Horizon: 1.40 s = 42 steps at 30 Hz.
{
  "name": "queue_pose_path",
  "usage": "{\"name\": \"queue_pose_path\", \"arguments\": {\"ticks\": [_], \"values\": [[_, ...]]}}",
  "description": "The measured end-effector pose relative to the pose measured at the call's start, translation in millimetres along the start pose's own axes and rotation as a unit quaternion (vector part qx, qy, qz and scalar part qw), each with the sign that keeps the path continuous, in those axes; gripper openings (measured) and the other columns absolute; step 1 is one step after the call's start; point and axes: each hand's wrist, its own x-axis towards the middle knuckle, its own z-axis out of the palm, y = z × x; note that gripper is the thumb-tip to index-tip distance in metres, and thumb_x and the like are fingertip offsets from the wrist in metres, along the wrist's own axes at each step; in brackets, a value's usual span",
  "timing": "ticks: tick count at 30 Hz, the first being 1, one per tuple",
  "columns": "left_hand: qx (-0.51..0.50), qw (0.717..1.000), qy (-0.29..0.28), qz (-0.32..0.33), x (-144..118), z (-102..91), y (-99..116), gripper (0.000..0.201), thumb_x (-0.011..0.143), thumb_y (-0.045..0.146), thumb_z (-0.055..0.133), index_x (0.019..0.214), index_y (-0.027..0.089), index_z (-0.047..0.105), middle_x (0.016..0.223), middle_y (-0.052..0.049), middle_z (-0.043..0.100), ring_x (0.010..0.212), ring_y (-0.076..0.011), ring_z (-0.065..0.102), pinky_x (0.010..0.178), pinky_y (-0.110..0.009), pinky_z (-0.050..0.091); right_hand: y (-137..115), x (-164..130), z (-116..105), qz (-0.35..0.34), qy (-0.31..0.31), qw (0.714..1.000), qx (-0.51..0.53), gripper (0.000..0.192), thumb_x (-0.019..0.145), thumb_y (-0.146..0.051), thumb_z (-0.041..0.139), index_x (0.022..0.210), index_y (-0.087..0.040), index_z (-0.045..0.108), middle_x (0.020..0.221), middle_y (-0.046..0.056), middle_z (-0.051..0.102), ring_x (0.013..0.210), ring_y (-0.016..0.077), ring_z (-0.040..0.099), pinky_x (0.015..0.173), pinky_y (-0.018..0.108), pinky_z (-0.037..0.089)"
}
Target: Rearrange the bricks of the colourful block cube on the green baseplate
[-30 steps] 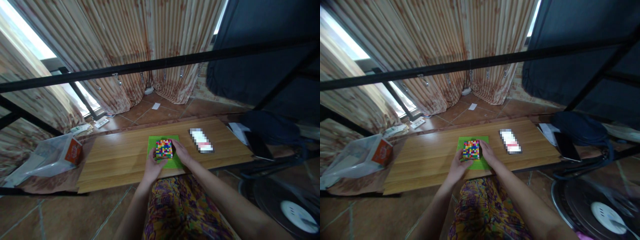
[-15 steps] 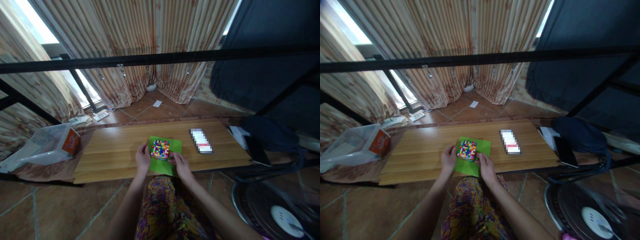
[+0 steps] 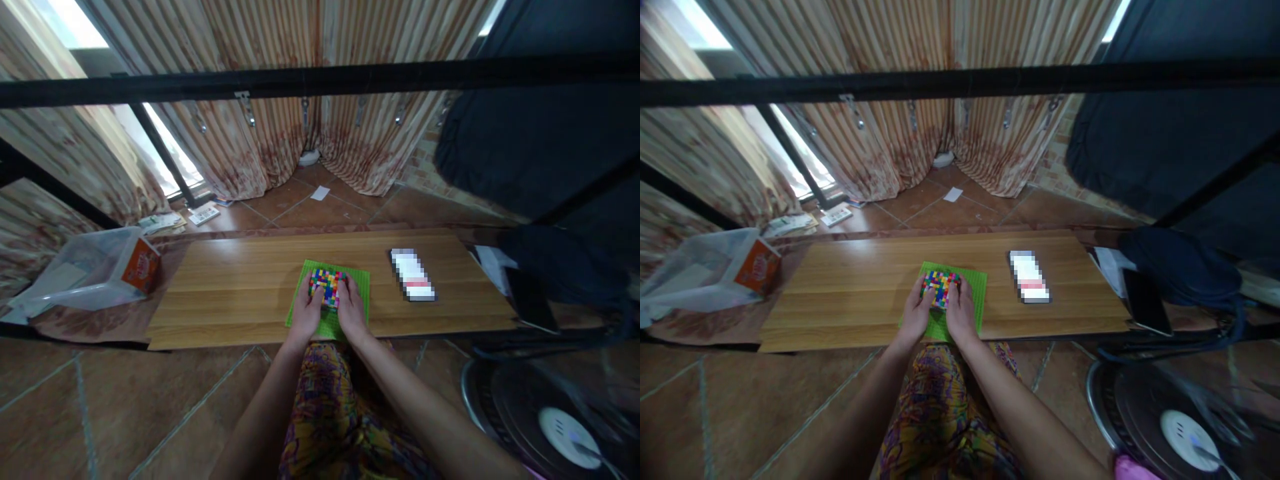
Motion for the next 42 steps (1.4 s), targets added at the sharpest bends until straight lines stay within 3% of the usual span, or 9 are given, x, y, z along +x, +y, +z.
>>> {"name": "queue_pose_path", "arguments": {"ticks": [9, 16, 21, 25, 30, 35, 42], "values": [[0.008, 1.0, 0.03, 0.0, -5, 8.6, -7, 0.055, 0.089, 0.036, 0.058, 0.14, 0.018, 0.049, 0.136, -0.011, 0.06, 0.129, -0.0258, 0.054, 0.112, -0.044, 0.041, -2, 1, 4, -0.006, 0.017, 0.999, -0.042, 0.056, 0.091, -0.054, 0.034, 0.129, -0.019, 0.054, 0.127, 0.013, 0.063, 0.118, 0.0243, 0.058, 0.102, 0.041, 0.041], [-0.014, 0.999, 0.051, 0.008, -8, 10.8, -1, 0.05, 0.088, 0.033, 0.061, 0.135, 0.019, 0.055, 0.128, -0.011, 0.065, 0.128, -0.0276, 0.055, 0.11, -0.045, 0.043, 2, 5, 0, -0.007, -0.005, 1.0, -0.002, 0.05, 0.089, -0.056, 0.041, 0.123, -0.024, 0.059, 0.125, 0.009, 0.064, 0.117, 0.0221, 0.057, 0.104, 0.038, 0.04], [-0.02, 0.998, 0.055, 0.007, -9, 9.4, 2, 0.049, 0.085, 0.033, 0.065, 0.132, 0.019, 0.058, 0.125, -0.01, 0.067, 0.127, -0.0273, 0.055, 0.109, -0.042, 0.044, 2, 15, -1, 0.032, -0.021, 0.997, 0.071, 0.054, 0.082, -0.058, 0.051, 0.123, -0.023, 0.06, 0.121, 0.006, 0.067, 0.108, 0.0208, 0.062, 0.094, 0.035, 0.047], [-0.023, 0.998, 0.055, 0.008, -9, 9.5, 1, 0.048, 0.085, 0.034, 0.065, 0.131, 0.019, 0.058, 0.124, -0.01, 0.067, 0.127, -0.0277, 0.055, 0.109, -0.042, 0.045, -5, 32, 3, 0.038, 0.012, 0.989, 0.143, 0.05, 0.079, -0.059, 0.053, 0.109, -0.022, 0.066, 0.121, 0.005, 0.068, 0.111, 0.0194, 0.061, 0.096, 0.033, 0.046], [-0.022, 0.998, 0.059, 0.013, -9, 11.0, -1, 0.049, 0.087, 0.034, 0.063, 0.133, 0.018, 0.056, 0.124, -0.011, 0.067, 0.126, -0.0274, 0.056, 0.108, -0.042, 0.044, -12, 48, 12, 0.044, 0.003, 0.977, 0.209, 0.049, 0.079, -0.063, 0.049, 0.091, -0.02, 0.07, 0.1, 0.005, 0.072, 0.098, 0.0185, 0.065, 0.09, 0.033, 0.049], [-0.02, 0.998, 0.066, 0.015, -12, 12.9, -2, 0.049, 0.087, 0.035, 0.063, 0.133, 0.019, 0.055, 0.125, -0.011, 0.066, 0.126, -0.0278, 0.056, 0.109, -0.043, 0.044, -10, 47, 13, 0.059, -0.011, 0.973, 0.222, 0.055, 0.081, -0.067, 0.045, 0.089, -0.02, 0.072, 0.089, 0.004, 0.072, 0.084, 0.0183, 0.066, 0.078, 0.031, 0.05], [-0.022, 0.997, 0.08, 0.007, -14, 16.3, -3, 0.051, 0.088, 0.037, 0.062, 0.135, 0.02, 0.055, 0.128, -0.01, 0.064, 0.126, -0.0276, 0.055, 0.109, -0.043, 0.044, -3, 49, 13, 0.053, 0.011, 0.977, 0.205, 0.051, 0.084, -0.063, 0.043, 0.079, -0.021, 0.071, 0.085, 0.003, 0.071, 0.081, 0.0175, 0.065, 0.077, 0.03, 0.049]]}}
